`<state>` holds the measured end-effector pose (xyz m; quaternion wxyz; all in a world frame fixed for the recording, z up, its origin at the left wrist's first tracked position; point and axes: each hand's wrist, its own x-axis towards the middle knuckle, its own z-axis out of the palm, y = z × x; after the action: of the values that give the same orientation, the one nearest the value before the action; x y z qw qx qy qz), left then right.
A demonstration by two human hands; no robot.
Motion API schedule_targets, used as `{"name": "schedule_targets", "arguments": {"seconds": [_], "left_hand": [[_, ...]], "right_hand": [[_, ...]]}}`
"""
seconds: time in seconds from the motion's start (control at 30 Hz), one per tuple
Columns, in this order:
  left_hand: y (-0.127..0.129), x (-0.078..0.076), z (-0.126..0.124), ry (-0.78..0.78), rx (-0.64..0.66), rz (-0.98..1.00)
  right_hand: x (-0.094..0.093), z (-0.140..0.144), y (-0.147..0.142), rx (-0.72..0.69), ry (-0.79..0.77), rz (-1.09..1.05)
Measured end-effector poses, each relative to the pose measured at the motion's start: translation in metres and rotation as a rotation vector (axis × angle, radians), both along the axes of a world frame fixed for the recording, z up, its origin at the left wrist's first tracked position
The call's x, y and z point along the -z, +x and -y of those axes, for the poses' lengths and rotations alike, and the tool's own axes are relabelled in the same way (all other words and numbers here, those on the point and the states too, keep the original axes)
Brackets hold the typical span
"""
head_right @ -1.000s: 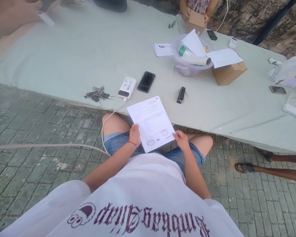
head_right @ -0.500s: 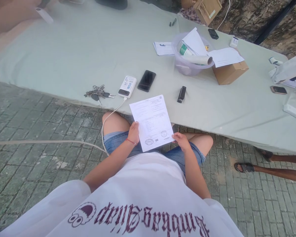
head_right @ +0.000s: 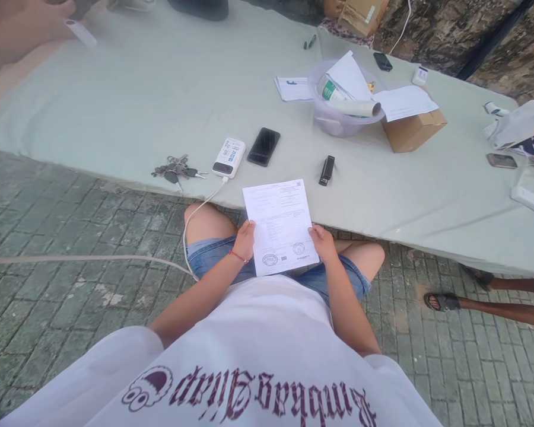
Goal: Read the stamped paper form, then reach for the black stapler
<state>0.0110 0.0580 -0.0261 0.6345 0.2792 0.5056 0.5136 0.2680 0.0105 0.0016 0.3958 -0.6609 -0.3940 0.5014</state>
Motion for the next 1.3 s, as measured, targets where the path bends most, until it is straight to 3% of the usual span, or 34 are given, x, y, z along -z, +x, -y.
{"name": "schedule_targets", "arguments": {"seconds": [0.13,0.33,0.5,0.77,0.93,1.17,1.3], "left_hand": [[-0.001,0.000,0.001,0.003,0.012,-0.010],[-0.003,-0.003,0.002,-0.047,0.054,0.104],[-0.004,-0.006,0.007,-0.085,0.120,0.138],[-0.007,0.008,0.026,-0.136,0.267,0.073],[-0.009,0.000,0.024,-0.162,0.242,0.058],[-0.007,-0.005,0.026,-0.097,0.308,-0.025],[-0.008,-0.010,0.029,-0.158,0.342,0.114]], "right_hand": [[0.003,-0.002,-0.001,0.021,0.006,0.059],[0.012,0.009,0.001,0.089,-0.067,-0.219],[0.009,0.013,0.003,0.155,-0.086,-0.238],[0.011,0.010,0.018,0.285,-0.025,-0.206],[0.013,0.013,0.021,0.340,-0.018,-0.217],[0.009,0.014,0.019,0.348,0.000,-0.212],[0.010,0.014,0.016,0.380,-0.044,-0.332]]}}
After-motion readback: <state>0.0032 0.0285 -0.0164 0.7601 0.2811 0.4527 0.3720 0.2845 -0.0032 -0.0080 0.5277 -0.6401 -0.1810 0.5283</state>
